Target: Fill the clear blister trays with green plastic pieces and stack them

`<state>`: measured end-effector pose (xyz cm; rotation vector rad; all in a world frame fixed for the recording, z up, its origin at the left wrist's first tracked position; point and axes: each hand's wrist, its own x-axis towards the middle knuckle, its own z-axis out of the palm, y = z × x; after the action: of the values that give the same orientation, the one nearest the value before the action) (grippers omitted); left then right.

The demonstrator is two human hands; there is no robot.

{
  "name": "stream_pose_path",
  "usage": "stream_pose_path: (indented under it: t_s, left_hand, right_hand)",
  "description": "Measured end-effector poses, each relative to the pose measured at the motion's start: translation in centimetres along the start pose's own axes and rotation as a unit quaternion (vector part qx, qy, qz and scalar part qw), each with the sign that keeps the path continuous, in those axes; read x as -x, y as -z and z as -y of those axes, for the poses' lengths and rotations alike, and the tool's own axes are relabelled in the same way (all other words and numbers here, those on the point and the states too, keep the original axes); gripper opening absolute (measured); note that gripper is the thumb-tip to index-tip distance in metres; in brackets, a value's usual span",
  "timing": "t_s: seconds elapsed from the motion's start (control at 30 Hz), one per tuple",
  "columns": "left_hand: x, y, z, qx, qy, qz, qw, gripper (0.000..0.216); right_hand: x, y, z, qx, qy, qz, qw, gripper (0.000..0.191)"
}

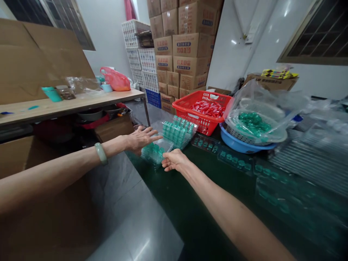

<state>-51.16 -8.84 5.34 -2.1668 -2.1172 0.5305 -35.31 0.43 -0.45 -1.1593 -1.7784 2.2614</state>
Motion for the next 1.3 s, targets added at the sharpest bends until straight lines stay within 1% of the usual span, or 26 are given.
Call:
stream_pose_path:
  t_s: [0.03,0.1,0.17,0.23,0.33,0.4,0.47,0.53,0.6,0.67,0.73,0.8,0.87,0.93,0.97,1.03,1.07,1.1,1.17,1.23,1.3]
  left_hand:
    - [0.3,0.2,-0.2,0.006,0.006,-0.002,1.0,0.101]
    - [0.8,0.4,-0.6,0.029,0.019,0.014,0.999,0.093]
    - [0.7,0.2,-0.8,0.058,0.028,0.039,0.997,0.09]
    - [0.2,-0.3,-0.8,0.072,0.031,0.048,0.996,0.089]
    - [-0.6,-1.2,-0.6,0.059,0.028,0.036,0.997,0.09]
    - [-1.0,-1.5,-0.3,0.044,0.03,0.022,0.998,0.093]
    - [-1.1,-1.5,-0.3,0.037,0.038,0.014,0.998,0.097]
    - [-1.0,-1.3,-0.4,0.042,0.048,0.014,0.998,0.101]
    - [-0.8,-1.0,-0.6,0.05,0.055,0.011,0.997,0.103]
    - [-0.4,-0.4,-0.8,0.057,0.056,0.005,0.997,0.104]
    - [0.1,0.3,-0.8,0.064,0.057,0.003,0.996,0.103]
    - [0.8,1.1,-1.0,0.07,0.065,0.006,0.995,0.1]
    - [1.5,2.1,-1.7,0.072,0.081,-0.013,0.994,0.096]
    - [1.8,3.1,-3.4,0.07,0.082,-0.07,0.992,0.091]
    - [1.7,3.6,-4.6,0.073,0.069,-0.108,0.989,0.087]
    - [1.0,4.1,-8.0,0.093,0.014,-0.164,0.982,0.079]
    - [0.4,4.1,-9.9,0.11,-0.029,-0.169,0.979,0.077]
    - [-0.3,3.9,-11.9,0.129,-0.07,-0.162,0.976,0.079]
    - [-2.0,3.1,-15.4,0.149,-0.119,-0.123,0.974,0.087]
    - [-3.5,1.9,-17.8,0.161,-0.134,-0.089,0.974,0.101]
    - [-4.5,1.0,-19.1,0.174,-0.131,-0.069,0.974,0.111]
  right_hand:
    - [-0.2,0.1,0.0,0.011,-0.002,0.004,1.0,0.007]
    - [-0.4,0.3,0.0,0.024,0.001,0.019,1.0,0.012]
    - [-0.5,0.6,-0.3,0.034,0.015,0.033,0.999,0.018]
    - [-0.4,1.0,-0.7,0.055,0.038,0.033,0.997,0.024]
    - [0.3,2.0,-1.5,0.116,0.077,-0.004,0.99,0.029]
    - [0.9,3.3,-2.1,0.172,0.106,-0.065,0.977,0.025]
    - [1.6,5.3,-2.6,0.24,0.145,-0.156,0.947,0.019]
    - [2.1,7.8,-2.9,0.314,0.189,-0.252,0.896,0.023]
    - [2.3,10.4,-3.2,0.385,0.222,-0.315,0.839,0.032]
    - [2.1,12.4,-3.5,0.449,0.235,-0.339,0.792,0.036]
    - [1.8,13.7,-3.8,0.504,0.239,-0.343,0.756,0.034]
    - [1.6,14.1,-4.2,0.547,0.242,-0.341,0.725,0.028]
    - [2.0,13.8,-4.6,0.58,0.248,-0.337,0.699,0.025]
    - [3.0,13.2,-5.2,0.606,0.259,-0.326,0.678,0.022]
    - [3.7,12.7,-5.6,0.617,0.265,-0.317,0.67,0.022]
    - [5.6,11.8,-6.8,0.634,0.276,-0.299,0.658,0.021]
    - [6.7,11.2,-7.6,0.641,0.281,-0.289,0.653,0.021]
    - [8.0,10.7,-8.5,0.647,0.287,-0.281,0.648,0.021]
    - [10.7,9.7,-10.4,0.656,0.301,-0.269,0.638,0.02]
    - [13.6,9.0,-12.2,0.658,0.319,-0.248,0.635,0.019]
    - [16.1,9.2,-13.1,0.651,0.337,-0.22,0.644,0.017]
